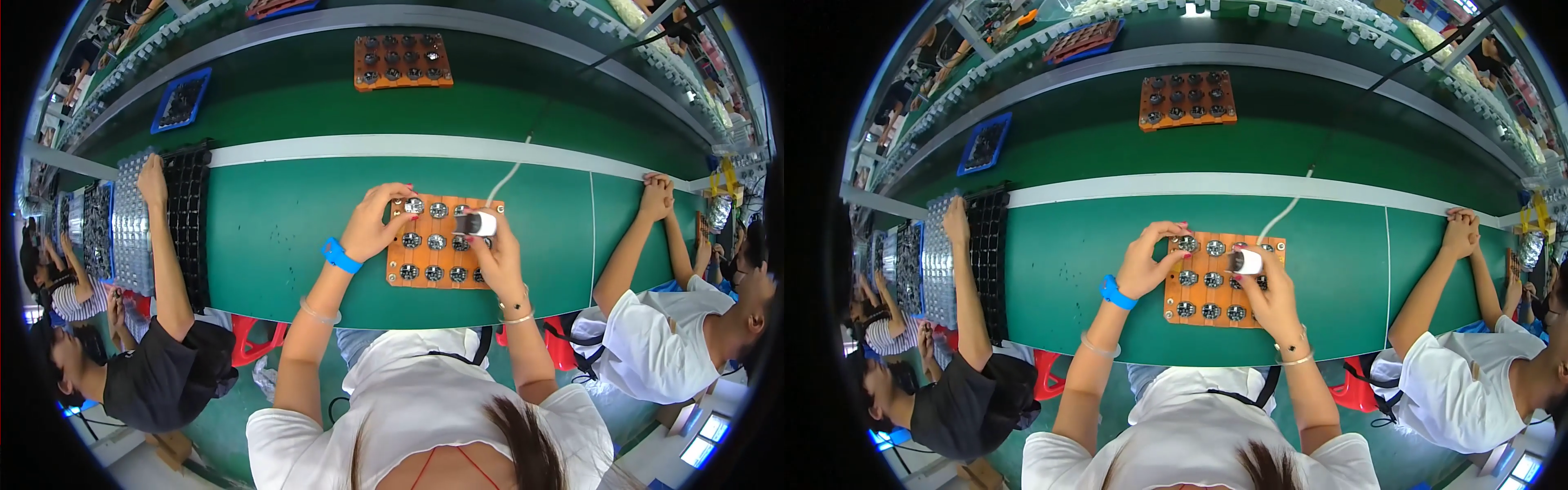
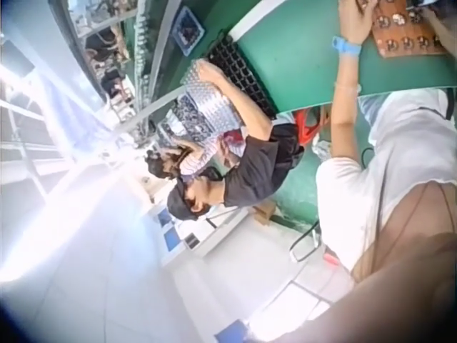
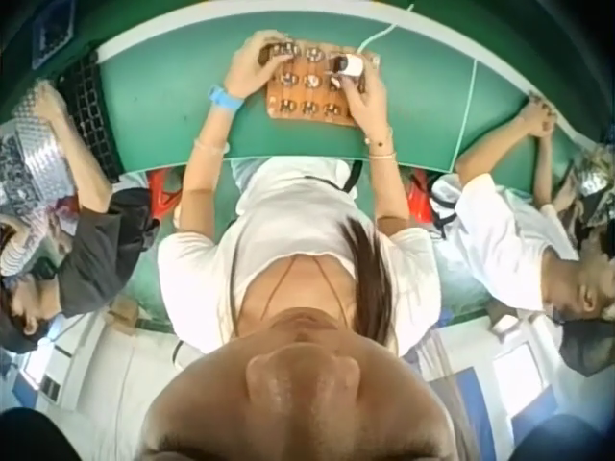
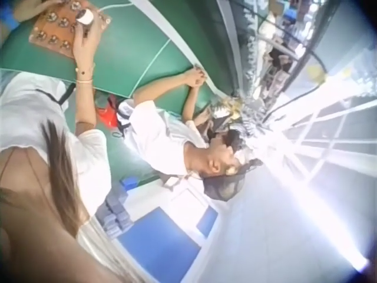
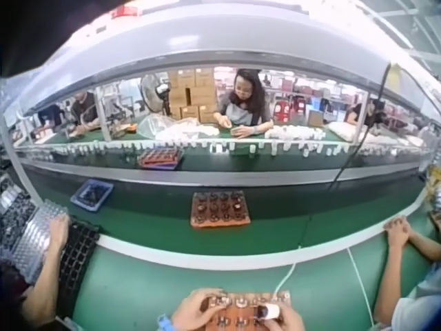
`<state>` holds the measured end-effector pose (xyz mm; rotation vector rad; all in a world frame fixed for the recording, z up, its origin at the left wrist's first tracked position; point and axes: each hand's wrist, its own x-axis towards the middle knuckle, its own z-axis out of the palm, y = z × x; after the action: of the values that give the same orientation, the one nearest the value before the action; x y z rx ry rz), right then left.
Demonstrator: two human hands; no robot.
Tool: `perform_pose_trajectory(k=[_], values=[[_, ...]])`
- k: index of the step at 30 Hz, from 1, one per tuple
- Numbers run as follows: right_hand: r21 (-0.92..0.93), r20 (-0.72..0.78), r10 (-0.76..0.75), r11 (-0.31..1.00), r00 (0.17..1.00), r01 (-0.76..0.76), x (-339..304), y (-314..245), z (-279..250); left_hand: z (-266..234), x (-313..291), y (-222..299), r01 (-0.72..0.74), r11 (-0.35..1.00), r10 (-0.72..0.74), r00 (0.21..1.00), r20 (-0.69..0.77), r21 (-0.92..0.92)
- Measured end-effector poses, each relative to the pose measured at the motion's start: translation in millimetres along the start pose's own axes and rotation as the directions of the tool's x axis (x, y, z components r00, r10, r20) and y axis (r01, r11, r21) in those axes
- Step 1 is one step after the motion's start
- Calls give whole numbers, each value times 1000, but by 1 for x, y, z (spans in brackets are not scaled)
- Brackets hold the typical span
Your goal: Assembling electronic components onto a board on a factory production line.
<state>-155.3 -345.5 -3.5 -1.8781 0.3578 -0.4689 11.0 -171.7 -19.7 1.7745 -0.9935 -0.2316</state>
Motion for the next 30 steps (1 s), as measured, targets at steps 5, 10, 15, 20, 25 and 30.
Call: perform_pose_trajectory(k=[5, 10, 15, 20, 25, 30], values=[[203, 45, 30, 978, 999, -39, 15, -10, 24, -3, 1, 43, 61, 996, -56, 996, 74, -67], [59, 57, -22, 998, 998, 19, 20, -10, 19, 1, 2, 41, -1, 999, 4, 999, 46, -47], [-2, 81, -37, 999, 996, 37, 22, -6, 11, 5, 7, 42, -60, 998, 59, 997, 43, 11], [305, -119, 28, 952, 992, 10, 23, 0, -2, 6, 18, 21, -22, 949, -18, 992, 122, 313], [174, -94, 42, 984, 995, -25, 21, 14, -17, 28, 29, 17, -184, 924, 134, 977, 168, 336], [-23, -26, 30, 999, 999, -31, 23, 23, -27, 33, 37, 15, -54, 970, -14, 961, 276, 238]])
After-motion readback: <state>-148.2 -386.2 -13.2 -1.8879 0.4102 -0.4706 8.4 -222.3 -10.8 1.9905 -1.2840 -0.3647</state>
